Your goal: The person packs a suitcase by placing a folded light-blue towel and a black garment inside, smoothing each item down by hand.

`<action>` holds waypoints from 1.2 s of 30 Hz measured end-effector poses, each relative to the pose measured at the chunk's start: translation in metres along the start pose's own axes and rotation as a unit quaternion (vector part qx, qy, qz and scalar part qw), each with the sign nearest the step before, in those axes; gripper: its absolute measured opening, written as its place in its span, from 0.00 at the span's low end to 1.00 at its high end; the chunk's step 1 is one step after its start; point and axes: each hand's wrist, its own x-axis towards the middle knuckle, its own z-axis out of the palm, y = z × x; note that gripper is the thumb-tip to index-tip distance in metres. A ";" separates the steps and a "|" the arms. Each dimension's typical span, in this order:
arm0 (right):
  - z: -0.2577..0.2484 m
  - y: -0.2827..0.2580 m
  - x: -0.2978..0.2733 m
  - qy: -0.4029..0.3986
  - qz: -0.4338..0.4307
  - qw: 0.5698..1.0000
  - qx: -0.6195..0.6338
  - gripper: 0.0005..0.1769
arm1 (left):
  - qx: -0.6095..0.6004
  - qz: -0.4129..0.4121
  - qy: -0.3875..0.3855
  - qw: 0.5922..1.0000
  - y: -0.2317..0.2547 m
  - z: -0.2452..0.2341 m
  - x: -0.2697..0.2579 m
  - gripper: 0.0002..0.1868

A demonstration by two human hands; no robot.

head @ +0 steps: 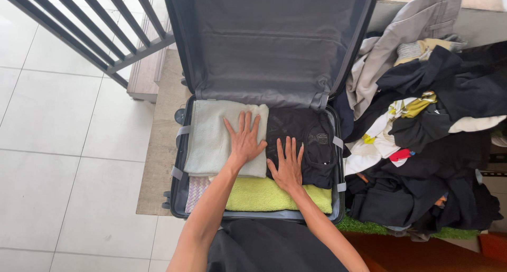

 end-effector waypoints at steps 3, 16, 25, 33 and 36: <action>0.000 0.001 -0.002 -0.020 -0.004 1.000 -0.007 0.46 | 0.052 -0.012 -0.046 0.997 0.008 0.013 0.007 0.49; -0.010 -0.002 -0.012 0.012 0.058 0.998 -0.009 0.48 | 0.066 0.033 0.017 0.997 0.007 0.009 0.006 0.55; 0.003 0.016 -0.018 0.047 0.050 0.998 0.000 0.46 | 0.141 0.045 0.003 0.989 0.005 0.015 0.021 0.52; -0.049 0.046 -0.019 0.051 0.146 0.952 0.262 0.35 | 0.044 0.102 0.072 0.991 -0.016 0.048 0.009 0.38; -0.066 0.070 -0.023 0.120 0.094 0.984 0.090 0.33 | -0.065 0.098 0.042 0.992 -0.011 0.043 -0.010 0.35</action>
